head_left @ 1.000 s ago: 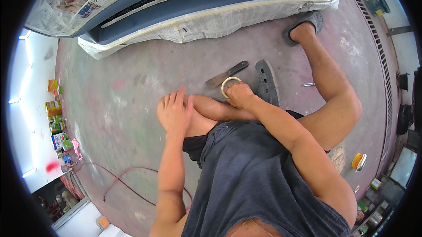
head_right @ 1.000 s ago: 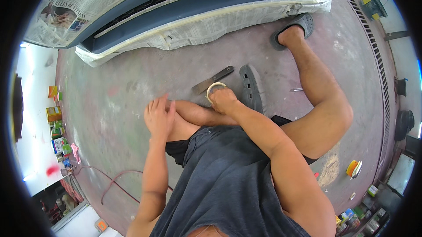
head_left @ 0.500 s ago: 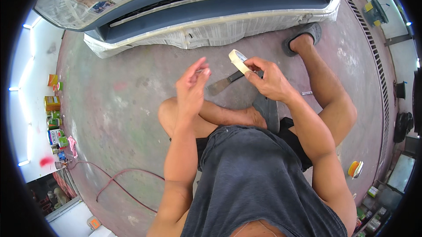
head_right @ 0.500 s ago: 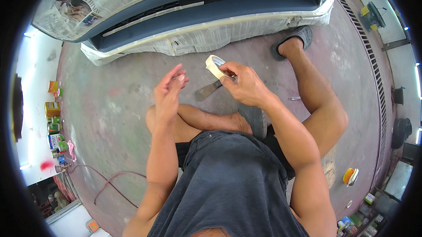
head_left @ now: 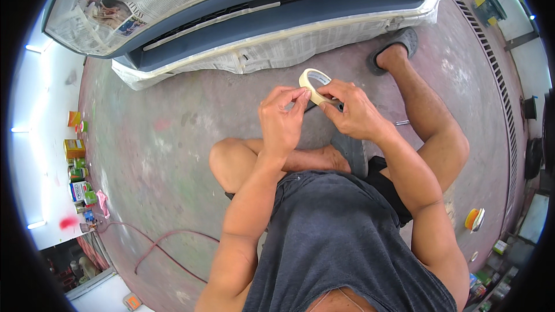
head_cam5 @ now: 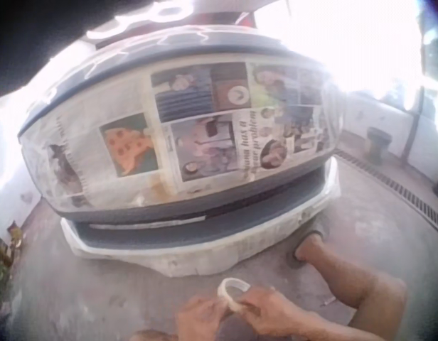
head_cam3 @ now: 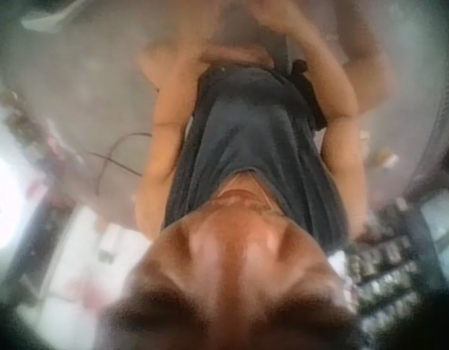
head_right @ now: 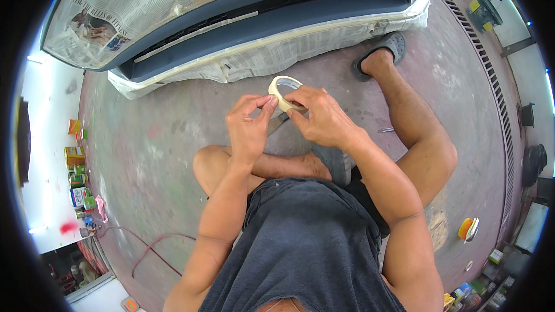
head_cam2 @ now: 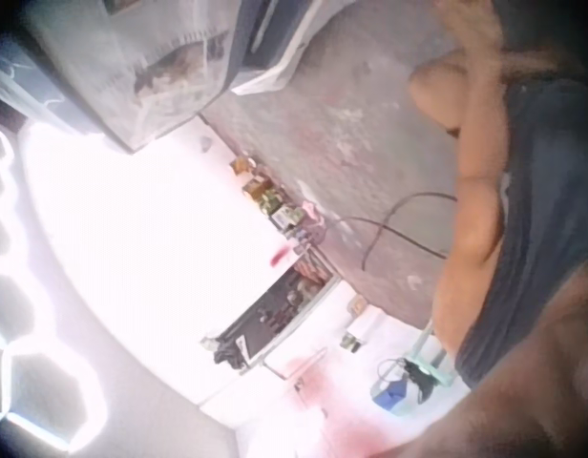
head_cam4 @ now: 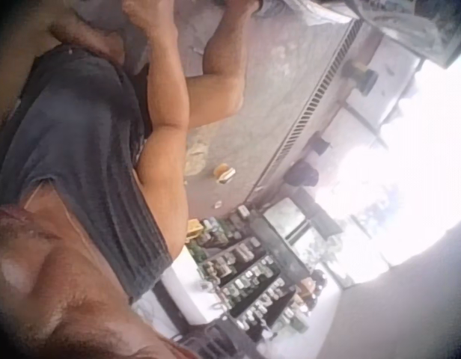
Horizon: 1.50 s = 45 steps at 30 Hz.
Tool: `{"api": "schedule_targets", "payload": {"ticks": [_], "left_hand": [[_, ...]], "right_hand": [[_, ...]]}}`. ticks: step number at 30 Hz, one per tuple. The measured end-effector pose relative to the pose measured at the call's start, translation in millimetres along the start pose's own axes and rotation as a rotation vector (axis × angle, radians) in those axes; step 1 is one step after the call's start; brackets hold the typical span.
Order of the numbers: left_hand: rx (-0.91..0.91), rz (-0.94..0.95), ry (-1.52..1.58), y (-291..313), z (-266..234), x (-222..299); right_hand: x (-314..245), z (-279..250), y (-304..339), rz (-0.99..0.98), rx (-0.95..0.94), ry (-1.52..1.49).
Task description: The person sits on the floor and applies masking tape to the edge of a car part covered with newspaper. They repeatedly tear pieces of tape and press them along the trim, smoothing each segment by hand.
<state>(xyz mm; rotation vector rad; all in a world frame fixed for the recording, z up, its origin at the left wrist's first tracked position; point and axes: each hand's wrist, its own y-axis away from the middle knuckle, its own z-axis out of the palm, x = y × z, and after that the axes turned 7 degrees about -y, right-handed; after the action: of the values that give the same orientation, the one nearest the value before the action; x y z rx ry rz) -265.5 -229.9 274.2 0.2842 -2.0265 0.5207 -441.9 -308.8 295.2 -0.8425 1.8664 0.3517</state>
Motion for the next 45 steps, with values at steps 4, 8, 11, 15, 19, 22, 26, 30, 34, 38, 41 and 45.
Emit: {"api": "schedule_targets", "payload": {"ticks": [4,8,11,15,19,22,26,30,34,38,41,45], "left_hand": [[0.005,-0.015,0.042,-0.6,1.6,-6.4],[-0.109,-0.154,0.030,-0.3,0.1,-24.2],[-0.114,-0.259,0.033,4.5,6.0,-37.7],[-0.064,-0.357,0.066,-2.6,-3.6,-65.5],[-0.104,-0.402,0.144,-8.6,-12.3,-61.7],[-0.072,-0.416,0.258,-12.6,-8.5,-66.0],[-0.090,-0.367,0.426,-14.7,-4.8,-47.4],[-0.090,-0.168,0.369,-11.7,8.2,-42.1],[-0.081,-0.100,0.272,-8.6,9.5,-37.4],[-0.085,-0.063,0.195,-9.9,3.7,-27.3],[-0.084,-0.021,0.118,-9.2,3.7,-25.1],[-0.045,0.015,0.032,-7.1,9.0,-25.6]], "right_hand": [[1.8,-1.1,2.2,-0.066,-0.058,0.089],[12.6,-4.9,3.3,0.210,-0.215,0.091],[29.0,1.4,-1.4,0.264,-0.271,0.325],[25.1,9.4,-8.9,0.315,-0.270,0.035],[29.2,18.9,-17.3,0.341,-0.251,0.123],[41.0,26.7,-19.8,0.226,-0.141,0.134],[20.6,20.9,-26.2,0.367,-0.108,-0.132],[11.1,18.8,-30.9,0.490,-0.120,-0.255],[5.5,19.7,-28.4,0.492,-0.080,-0.318],[3.7,17.0,-28.0,0.483,-0.120,-0.333],[-0.6,10.2,-30.7,0.555,-0.186,-0.332],[11.4,7.9,-32.5,0.520,-0.224,-0.331]]}}
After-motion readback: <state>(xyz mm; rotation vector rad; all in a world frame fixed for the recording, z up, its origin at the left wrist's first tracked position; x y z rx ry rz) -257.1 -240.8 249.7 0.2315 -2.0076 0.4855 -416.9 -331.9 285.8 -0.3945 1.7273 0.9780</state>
